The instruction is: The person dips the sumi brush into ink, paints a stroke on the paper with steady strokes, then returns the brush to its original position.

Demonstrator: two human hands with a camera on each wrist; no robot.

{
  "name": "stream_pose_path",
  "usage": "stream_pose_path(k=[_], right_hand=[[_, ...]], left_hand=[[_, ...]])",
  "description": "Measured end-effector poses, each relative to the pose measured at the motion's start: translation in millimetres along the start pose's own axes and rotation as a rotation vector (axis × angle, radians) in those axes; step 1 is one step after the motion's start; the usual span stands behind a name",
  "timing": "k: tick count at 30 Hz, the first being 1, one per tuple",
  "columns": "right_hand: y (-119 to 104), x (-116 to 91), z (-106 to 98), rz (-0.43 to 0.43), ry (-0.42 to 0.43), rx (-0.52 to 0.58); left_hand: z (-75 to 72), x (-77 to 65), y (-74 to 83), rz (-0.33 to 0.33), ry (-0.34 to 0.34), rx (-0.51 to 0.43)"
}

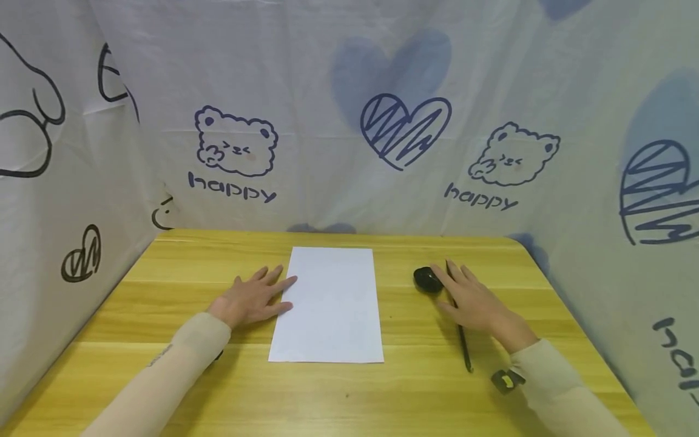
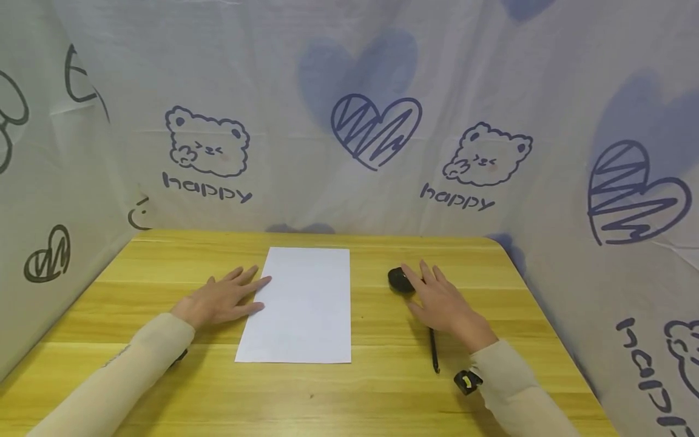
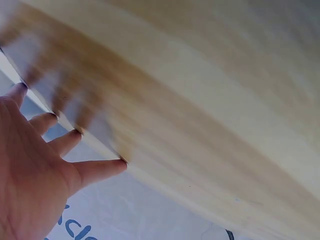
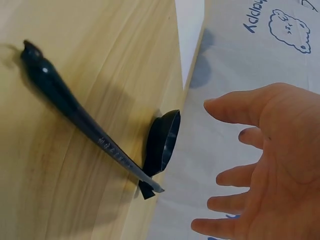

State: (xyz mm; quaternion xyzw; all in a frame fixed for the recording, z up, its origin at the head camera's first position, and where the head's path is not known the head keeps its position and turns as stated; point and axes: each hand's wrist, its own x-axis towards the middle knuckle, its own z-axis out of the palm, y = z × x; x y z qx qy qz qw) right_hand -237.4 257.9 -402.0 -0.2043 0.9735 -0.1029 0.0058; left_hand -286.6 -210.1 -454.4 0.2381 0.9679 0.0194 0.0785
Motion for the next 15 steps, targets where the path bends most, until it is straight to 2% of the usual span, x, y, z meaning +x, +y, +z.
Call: stream_pose_path(k=[7,11,15], right_hand=[[7.5,-1.4,3.0,-0.023,-0.011,-0.036],[18.0,-0.5,6.9,-0.084,0.037,-0.086],[28.6,-0.8,9.7,-0.152,0.118,-0.123]], left_hand=[[3.3,2.2,-1.7,-0.002,0.002,0.001],[4.0,2.7,-2.7,-0.001,0.001,-0.003],[3.6,3.3,-3.7,-0.001,-0.003,-0.013]])
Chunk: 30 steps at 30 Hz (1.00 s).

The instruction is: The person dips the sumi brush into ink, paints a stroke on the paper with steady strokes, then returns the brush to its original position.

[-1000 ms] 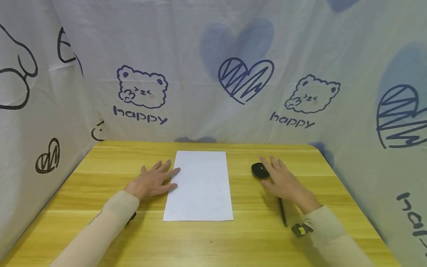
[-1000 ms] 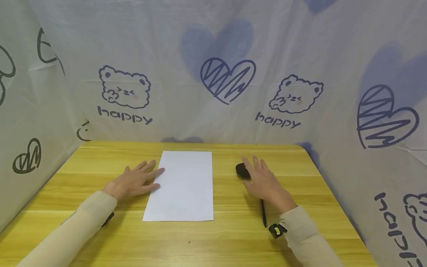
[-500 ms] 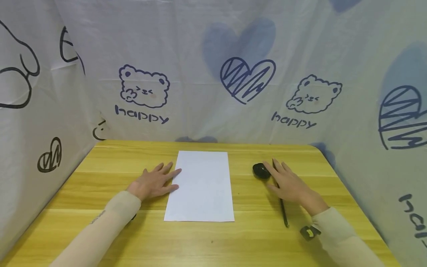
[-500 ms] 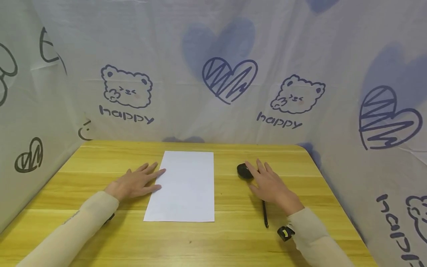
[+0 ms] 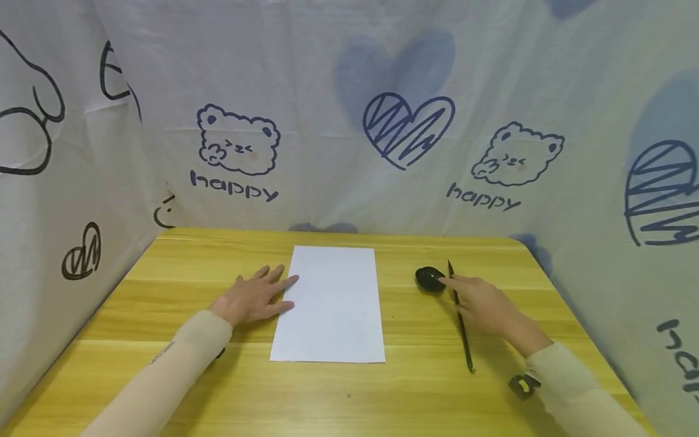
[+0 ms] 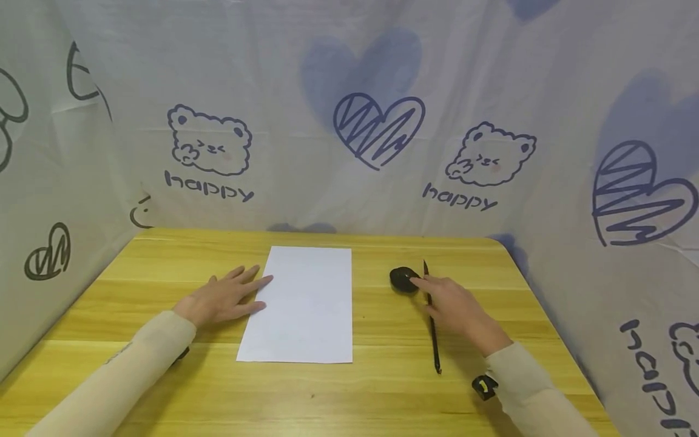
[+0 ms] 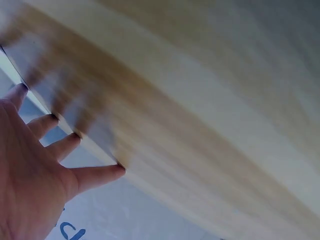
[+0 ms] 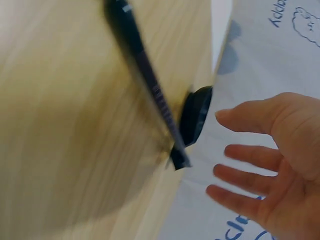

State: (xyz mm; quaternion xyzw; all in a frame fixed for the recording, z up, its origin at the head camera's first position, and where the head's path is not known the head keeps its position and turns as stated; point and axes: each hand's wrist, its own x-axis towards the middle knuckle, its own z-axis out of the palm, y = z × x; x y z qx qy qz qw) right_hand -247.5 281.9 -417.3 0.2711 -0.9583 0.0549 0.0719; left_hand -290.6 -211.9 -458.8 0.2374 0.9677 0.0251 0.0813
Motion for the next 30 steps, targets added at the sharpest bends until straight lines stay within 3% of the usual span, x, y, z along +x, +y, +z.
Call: stream_pose_path(k=[5,14,22,30], right_hand=[[7.5,-4.4,1.9,-0.032,0.064,-0.009],[17.4,-3.7,9.9,-0.136,0.106,-0.025],[33.7,-6.7,24.4,-0.300,0.146,-0.127],[45.1,-5.7,32.4,-0.409,0.182,-0.103]], left_hand=[[-1.5,0.0,-1.4,0.007,-0.002,-0.001],[-1.3,-2.0,-4.4,0.003,0.000,0.010],[0.9,0.7,-2.5,0.007,-0.012,-0.001],[-0.8,1.8,-1.3,0.006,-0.009,0.013]])
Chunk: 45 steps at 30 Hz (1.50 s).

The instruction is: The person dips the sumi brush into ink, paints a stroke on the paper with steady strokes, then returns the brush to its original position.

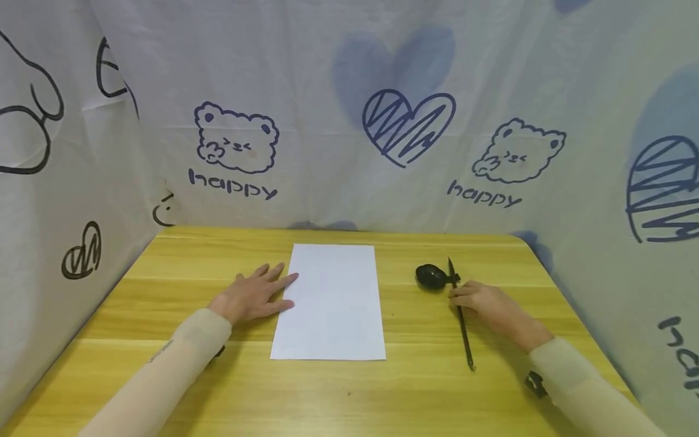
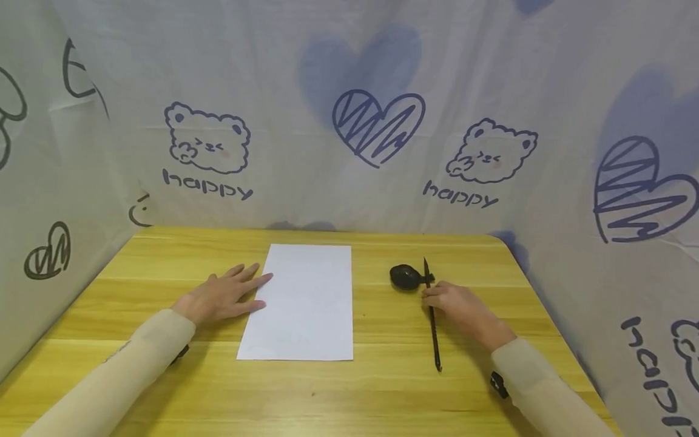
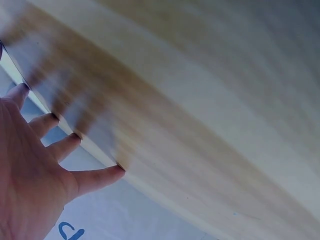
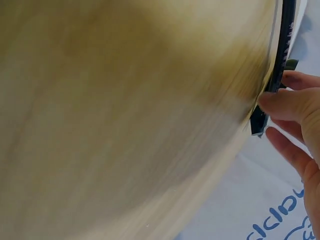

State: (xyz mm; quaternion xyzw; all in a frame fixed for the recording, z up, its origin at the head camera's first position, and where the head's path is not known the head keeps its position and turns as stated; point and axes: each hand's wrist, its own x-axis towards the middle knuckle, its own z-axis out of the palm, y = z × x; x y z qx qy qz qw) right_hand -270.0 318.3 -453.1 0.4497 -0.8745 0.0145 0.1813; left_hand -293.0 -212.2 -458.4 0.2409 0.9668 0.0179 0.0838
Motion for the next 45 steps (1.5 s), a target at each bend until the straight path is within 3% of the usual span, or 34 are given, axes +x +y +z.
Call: stream_pose_path(k=[8,21,30,40,45], right_hand=[[5.6,1.2,5.6,-0.009,-0.007,0.009],[10.7,5.5,9.7,-0.120,0.064,0.042],[13.6,5.7,11.0,-0.167,0.022,-0.034],[17.9,6.9,10.3,-0.234,0.077,-0.068],[18.6,13.5,-0.8,-0.215,0.165,-0.030]], left_hand=[[-1.7,-0.2,1.1,-0.001,-0.004,-0.006],[-3.0,-0.4,0.5,-0.006,0.000,-0.009],[-2.4,-0.8,0.2,-0.001,-0.002,-0.012],[-1.4,-1.2,0.2,0.000,-0.006,-0.007],[-1.1,-1.1,-1.2,-0.001,-0.001,-0.004]])
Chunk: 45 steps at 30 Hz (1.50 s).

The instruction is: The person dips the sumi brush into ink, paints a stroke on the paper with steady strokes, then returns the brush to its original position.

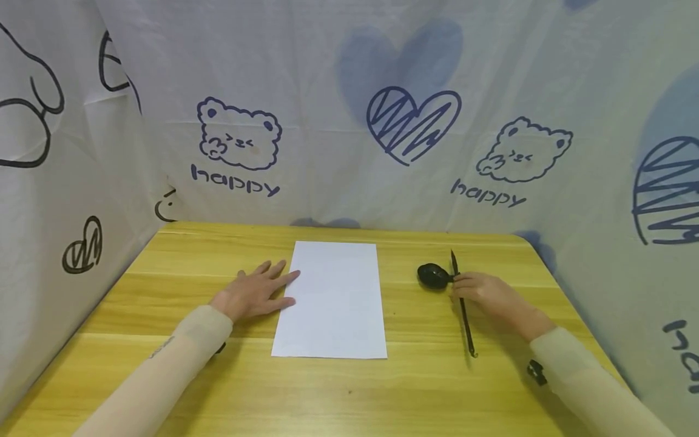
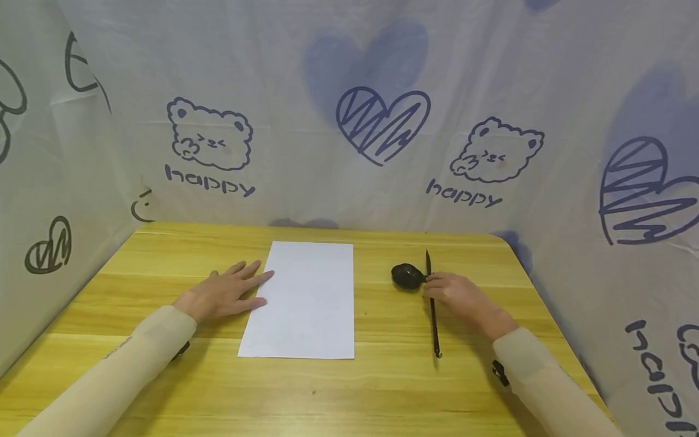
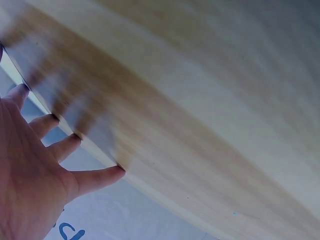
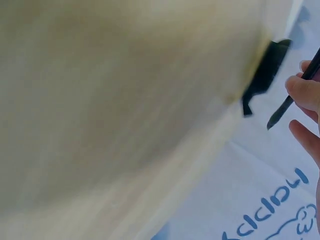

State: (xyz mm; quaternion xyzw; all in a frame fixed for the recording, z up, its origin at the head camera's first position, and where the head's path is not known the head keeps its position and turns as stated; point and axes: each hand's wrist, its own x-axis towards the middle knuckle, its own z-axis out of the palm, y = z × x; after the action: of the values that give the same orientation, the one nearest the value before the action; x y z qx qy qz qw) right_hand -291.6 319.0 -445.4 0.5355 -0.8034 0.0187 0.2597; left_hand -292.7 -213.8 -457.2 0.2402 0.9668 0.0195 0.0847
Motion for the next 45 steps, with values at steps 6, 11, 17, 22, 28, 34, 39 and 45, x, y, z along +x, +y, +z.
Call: stream_pose_path(k=[6,11,17,22,28,34,39,45], right_hand=[[1.9,12.1,-16.9,0.069,0.063,0.092],[1.1,18.6,-23.4,0.052,0.085,0.107],[-1.9,26.3,-27.2,0.050,0.146,0.157],[-5.1,34.1,-30.6,0.089,0.227,0.189],[-8.0,41.2,-36.2,0.166,0.310,0.270],[-9.2,45.8,-40.3,0.233,0.356,0.333],[-9.0,48.6,-42.8,0.258,0.375,0.314],[-9.6,50.1,-45.0,0.311,0.402,0.373]], left_hand=[[-1.5,-2.0,1.6,0.000,0.004,-0.008],[-1.3,-2.2,2.0,-0.004,-0.002,-0.008],[-1.5,-2.8,2.0,-0.001,-0.002,-0.003],[-1.3,-2.1,1.4,0.002,-0.005,0.002],[-1.8,-3.0,1.3,0.000,-0.005,-0.007],[-2.4,-4.1,2.2,0.003,-0.002,-0.011],[-3.4,-4.5,2.9,0.009,0.001,-0.012],[-3.7,-4.0,2.7,0.009,0.001,-0.006]])
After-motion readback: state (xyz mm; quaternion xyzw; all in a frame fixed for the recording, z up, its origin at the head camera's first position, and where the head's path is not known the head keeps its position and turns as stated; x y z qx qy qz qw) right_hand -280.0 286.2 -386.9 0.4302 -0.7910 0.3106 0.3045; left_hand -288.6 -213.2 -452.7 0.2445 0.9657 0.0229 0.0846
